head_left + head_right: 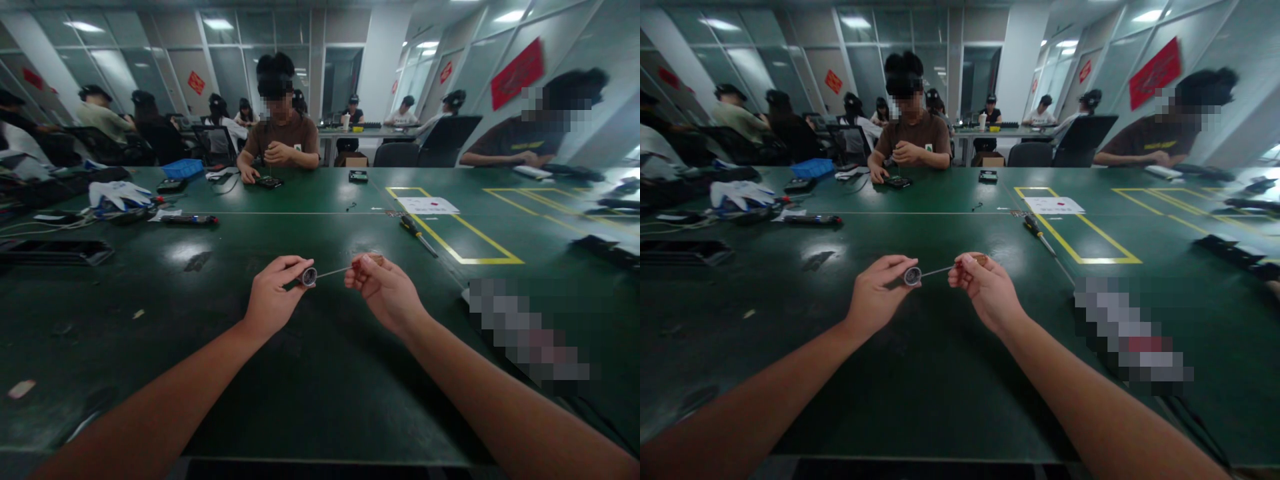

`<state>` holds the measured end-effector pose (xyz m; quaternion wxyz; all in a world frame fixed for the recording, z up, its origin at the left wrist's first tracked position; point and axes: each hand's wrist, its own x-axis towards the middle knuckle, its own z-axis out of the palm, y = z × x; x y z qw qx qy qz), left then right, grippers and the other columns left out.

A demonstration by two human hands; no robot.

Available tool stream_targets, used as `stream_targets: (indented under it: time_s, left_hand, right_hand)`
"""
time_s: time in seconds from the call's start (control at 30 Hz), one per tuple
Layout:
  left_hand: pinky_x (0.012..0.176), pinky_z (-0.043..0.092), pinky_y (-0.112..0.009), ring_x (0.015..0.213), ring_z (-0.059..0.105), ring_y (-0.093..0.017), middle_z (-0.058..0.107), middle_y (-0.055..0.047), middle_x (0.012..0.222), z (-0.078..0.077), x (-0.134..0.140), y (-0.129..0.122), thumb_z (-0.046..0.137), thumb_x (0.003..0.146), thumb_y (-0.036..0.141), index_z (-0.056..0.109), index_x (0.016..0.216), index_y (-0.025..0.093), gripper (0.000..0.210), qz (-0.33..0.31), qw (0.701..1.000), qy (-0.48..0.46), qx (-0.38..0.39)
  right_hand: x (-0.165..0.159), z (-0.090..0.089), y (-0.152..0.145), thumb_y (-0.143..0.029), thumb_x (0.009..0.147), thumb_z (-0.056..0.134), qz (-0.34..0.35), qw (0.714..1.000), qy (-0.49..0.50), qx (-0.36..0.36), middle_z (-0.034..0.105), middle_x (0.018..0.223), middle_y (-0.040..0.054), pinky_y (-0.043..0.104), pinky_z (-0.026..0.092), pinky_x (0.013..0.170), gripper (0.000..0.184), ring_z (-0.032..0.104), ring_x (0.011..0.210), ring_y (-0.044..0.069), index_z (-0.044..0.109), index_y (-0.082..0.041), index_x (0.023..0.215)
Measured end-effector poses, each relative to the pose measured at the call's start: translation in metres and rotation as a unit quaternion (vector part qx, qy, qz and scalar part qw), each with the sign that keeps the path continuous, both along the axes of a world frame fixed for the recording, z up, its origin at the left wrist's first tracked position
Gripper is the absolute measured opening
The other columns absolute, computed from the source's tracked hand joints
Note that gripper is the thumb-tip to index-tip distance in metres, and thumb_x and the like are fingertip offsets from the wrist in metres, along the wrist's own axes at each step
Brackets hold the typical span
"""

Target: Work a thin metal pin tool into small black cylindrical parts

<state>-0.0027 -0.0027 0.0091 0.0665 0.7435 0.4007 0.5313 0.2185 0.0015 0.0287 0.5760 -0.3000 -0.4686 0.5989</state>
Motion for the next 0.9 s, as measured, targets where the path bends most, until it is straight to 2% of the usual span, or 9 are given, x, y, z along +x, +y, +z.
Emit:
stream_targets:
  time_s: [0.13,0.43,0.7,0.8,0.9]
  left_hand:
    - [0.090,0.060,-0.036,0.101,0.071,-0.019,0.075,-0.006,0.112,-0.001,-0.001,0.001,0.081,0.078,0.010,0.076,0.116,0.024,0.041,0.003,1.000,0.006,-0.006]
    - [0.090,0.060,-0.036,0.101,0.071,-0.020,0.075,-0.006,0.113,-0.002,-0.001,0.001,0.080,0.080,0.011,0.076,0.117,0.025,0.040,0.002,1.000,0.012,-0.004]
    - [0.090,0.060,-0.036,0.101,0.071,-0.020,0.075,-0.005,0.111,-0.002,-0.001,0.000,0.081,0.079,0.010,0.076,0.116,0.024,0.040,0.004,1.000,0.011,-0.008]
    - [0.091,0.060,-0.036,0.101,0.071,-0.019,0.075,-0.005,0.112,-0.002,0.000,0.000,0.080,0.079,0.009,0.076,0.116,0.024,0.040,0.001,1.000,0.007,-0.011]
    - [0.091,0.060,-0.036,0.101,0.071,-0.019,0.075,-0.005,0.112,-0.001,-0.001,0.000,0.080,0.080,0.010,0.076,0.118,0.025,0.041,-0.006,1.000,0.003,-0.007]
  right_hand:
    - [-0.002,0.001,0.000,-0.038,0.084,0.079,-0.013,1.000,0.016,0.011,0.070,0.079,0.0010,0.033,0.055,0.075,0.014,0.066,0.076,0.017,0.075,-0.024,0.087]
    - [-0.003,0.000,-0.006,-0.041,0.084,0.080,-0.031,0.996,-0.055,0.067,0.072,0.086,0.0012,0.036,0.057,0.081,0.019,0.069,0.080,0.018,0.075,-0.025,0.093]
    - [-0.002,0.004,-0.011,-0.040,0.085,0.080,-0.039,0.987,-0.107,0.109,0.073,0.084,0.0014,0.036,0.056,0.082,0.019,0.070,0.081,0.018,0.076,-0.025,0.094]
    - [-0.002,0.003,-0.007,-0.039,0.084,0.080,-0.024,0.994,-0.075,0.072,0.074,0.082,0.0017,0.035,0.055,0.080,0.018,0.069,0.080,0.018,0.076,-0.024,0.093]
    - [0.000,0.002,-0.001,-0.040,0.083,0.080,0.015,0.999,0.000,-0.034,0.072,0.075,0.0019,0.034,0.055,0.072,0.019,0.066,0.071,0.017,0.075,-0.021,0.086]
